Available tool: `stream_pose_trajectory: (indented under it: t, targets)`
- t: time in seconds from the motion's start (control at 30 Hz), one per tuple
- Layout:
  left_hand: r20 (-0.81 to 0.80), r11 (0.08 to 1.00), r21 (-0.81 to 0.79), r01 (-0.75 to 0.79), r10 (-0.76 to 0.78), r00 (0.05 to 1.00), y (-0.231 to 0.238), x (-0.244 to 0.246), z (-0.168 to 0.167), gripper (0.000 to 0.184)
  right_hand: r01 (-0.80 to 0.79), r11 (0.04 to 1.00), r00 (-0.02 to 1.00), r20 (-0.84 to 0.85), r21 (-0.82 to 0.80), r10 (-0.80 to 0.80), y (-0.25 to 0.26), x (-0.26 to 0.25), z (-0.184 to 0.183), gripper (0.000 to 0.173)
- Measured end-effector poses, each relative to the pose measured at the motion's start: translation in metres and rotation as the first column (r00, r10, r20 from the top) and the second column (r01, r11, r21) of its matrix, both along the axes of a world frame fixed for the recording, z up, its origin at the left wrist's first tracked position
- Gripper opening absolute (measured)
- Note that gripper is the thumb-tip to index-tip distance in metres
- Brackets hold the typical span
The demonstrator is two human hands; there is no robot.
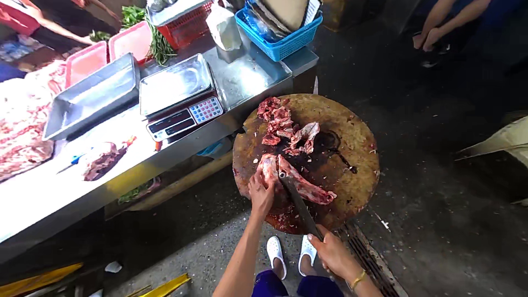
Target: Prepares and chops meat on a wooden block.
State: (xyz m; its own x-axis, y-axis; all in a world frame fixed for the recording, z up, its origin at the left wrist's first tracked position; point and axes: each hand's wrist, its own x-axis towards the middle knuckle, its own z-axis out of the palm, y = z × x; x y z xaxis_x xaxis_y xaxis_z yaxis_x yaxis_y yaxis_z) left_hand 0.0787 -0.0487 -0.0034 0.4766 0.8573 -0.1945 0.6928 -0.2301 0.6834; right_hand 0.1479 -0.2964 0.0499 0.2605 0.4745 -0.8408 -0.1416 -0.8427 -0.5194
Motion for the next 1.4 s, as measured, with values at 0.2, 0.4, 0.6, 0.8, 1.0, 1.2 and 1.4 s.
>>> stream_pose_trajectory:
  t: [0.2, 0.4, 0.6, 0.8, 1.0, 1.2, 1.4]
  targets:
    - [-0.078, 0.907, -0.172, 0.384, -0.401, 0.913, 0.08, 0.053, 0.01, 0.058, -0.119, 0.991, 0.956, 0.277, 0.064, 0.097, -0.006, -0.007, 0.017, 0.051]
    - [-0.169, 0.894, -0.284, 0.348, -0.404, 0.899, 0.086, 0.065, -0.002, 0.054, 0.016, 0.995, 0.94, 0.342, -0.095, 0.018, 0.014, -0.046, 0.018, 0.055]
    - [0.026, 0.911, -0.321, 0.257, -0.263, 0.964, 0.083, 0.057, -0.011, 0.047, 0.186, 0.948, 0.925, 0.372, -0.258, -0.081, 0.046, -0.089, 0.013, 0.058]
    - [0.099, 0.907, -0.347, 0.238, -0.217, 0.971, 0.081, 0.05, -0.01, 0.049, 0.302, 0.907, 0.857, 0.5, -0.292, -0.124, 0.067, -0.123, 0.003, 0.058]
    - [0.224, 0.926, -0.233, 0.296, -0.245, 0.943, 0.087, 0.041, -0.016, 0.057, 0.3, 0.949, 0.788, 0.585, -0.097, -0.189, 0.04, -0.111, 0.021, 0.048]
    - [0.257, 0.947, -0.169, 0.273, -0.225, 0.94, 0.024, -0.023, -0.003, 0.088, 0.128, 0.979, 0.783, 0.622, -0.158, -0.002, 0.008, -0.087, 0.04, 0.045]
    - [0.235, 0.939, -0.239, 0.246, -0.19, 0.953, 0.012, -0.032, -0.015, 0.096, 0.11, 0.989, 0.685, 0.714, 0.095, -0.144, -0.004, -0.075, 0.04, 0.044]
